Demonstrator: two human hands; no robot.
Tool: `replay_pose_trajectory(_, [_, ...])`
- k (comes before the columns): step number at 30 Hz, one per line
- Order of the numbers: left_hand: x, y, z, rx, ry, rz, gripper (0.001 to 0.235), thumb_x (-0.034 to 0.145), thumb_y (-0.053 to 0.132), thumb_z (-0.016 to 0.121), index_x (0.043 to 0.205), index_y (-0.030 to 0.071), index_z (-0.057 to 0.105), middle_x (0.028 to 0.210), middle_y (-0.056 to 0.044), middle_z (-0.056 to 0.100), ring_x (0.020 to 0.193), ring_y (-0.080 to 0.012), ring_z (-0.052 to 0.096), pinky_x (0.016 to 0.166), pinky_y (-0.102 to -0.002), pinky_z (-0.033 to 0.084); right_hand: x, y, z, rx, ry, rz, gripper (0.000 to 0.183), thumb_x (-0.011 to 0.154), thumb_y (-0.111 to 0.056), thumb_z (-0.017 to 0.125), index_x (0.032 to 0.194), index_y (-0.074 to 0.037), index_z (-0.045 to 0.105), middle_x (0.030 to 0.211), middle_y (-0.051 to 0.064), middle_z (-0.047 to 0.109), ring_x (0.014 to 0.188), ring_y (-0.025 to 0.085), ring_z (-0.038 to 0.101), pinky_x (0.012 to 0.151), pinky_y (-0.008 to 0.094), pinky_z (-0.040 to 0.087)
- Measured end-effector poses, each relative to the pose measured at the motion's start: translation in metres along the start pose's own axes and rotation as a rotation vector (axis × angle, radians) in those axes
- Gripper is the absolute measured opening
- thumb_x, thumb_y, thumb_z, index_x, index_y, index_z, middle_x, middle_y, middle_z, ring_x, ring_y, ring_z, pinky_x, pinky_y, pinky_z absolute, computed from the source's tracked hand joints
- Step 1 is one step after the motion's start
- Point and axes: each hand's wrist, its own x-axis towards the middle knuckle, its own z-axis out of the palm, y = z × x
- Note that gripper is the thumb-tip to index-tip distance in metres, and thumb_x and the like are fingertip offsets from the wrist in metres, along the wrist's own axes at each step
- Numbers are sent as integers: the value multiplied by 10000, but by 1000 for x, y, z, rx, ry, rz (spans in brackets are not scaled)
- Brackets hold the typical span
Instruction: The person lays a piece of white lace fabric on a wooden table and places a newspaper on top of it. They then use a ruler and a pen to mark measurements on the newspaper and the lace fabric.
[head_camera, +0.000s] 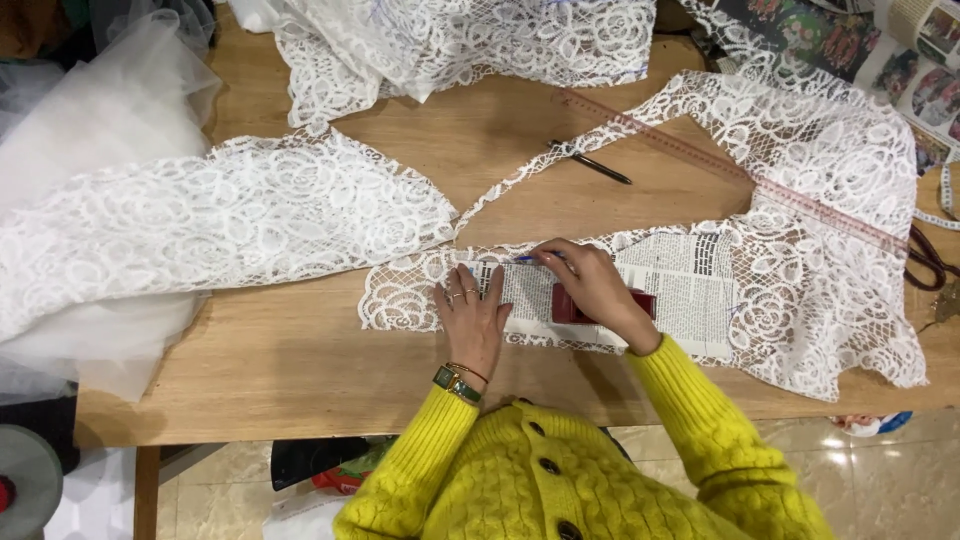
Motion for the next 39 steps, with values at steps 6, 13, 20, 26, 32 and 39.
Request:
replay_pose_trajectory(6, [0, 5, 7, 18, -20, 18, 692, 906, 562, 593, 1505, 272, 402, 1419, -355, 437, 1355, -519, 433, 1127, -683, 233, 5, 3, 11, -16, -16, -17, 215, 1041, -208, 555, 1185, -122, 688, 978, 165, 778, 971, 436, 699, 907, 543, 525])
replay_pose_trajectory(13, [2, 6, 0, 11, -94, 8, 652, 928, 540, 584, 1501, 284, 408, 1414, -366, 441, 1365, -519, 422, 1133, -661, 231, -11, 11, -11, -81, -14, 23, 192, 1040, -190, 552, 1127, -98, 696, 941, 177, 781, 940, 434, 714, 862, 538, 538])
replay_pose_trajectory(20, [4, 7, -7, 60, -144, 15, 634, 940, 543, 570, 1506, 303, 413, 1421, -357, 435, 1361, -515, 424, 1133, -650, 238, -13, 17, -19, -59, 34, 34, 192, 1050, -182, 558, 1124, -76, 700, 948, 169, 785, 929, 412, 730, 859, 508, 550])
replay_pose_trajectory(26, [4, 8, -18, 127, -65, 34, 636, 899, 557, 609, 1479, 333, 471, 1395, -317, 482, 1346, -489, 453, 1106, -633, 301, -9, 20, -9, -2, 57, -1, 173, 1039, -178, 561, 1096, -93, 701, 927, 165, 785, 910, 405, 736, 827, 498, 563])
replay_pose_trajectory(32, [0, 5, -8, 137, -33, 52, 654, 915, 594, 558, 1501, 329, 438, 1391, -321, 484, 1340, -488, 458, 1094, -639, 301, -27, 27, -30, -98, 49, 90, 187, 1032, -132, 573, 1143, -100, 719, 776, 132, 762, 737, 281, 733, 775, 395, 549])
replay_pose_trajectory(39, [11, 16, -29, 43, 36, 26, 571, 887, 551, 645, 1394, 299, 576, 1361, -269, 568, 1323, -472, 497, 1122, -704, 189, -30, 26, -52, -55, 79, 119, 199, 1046, -156, 553, 1159, -75, 695, 985, 149, 787, 991, 382, 731, 902, 492, 544])
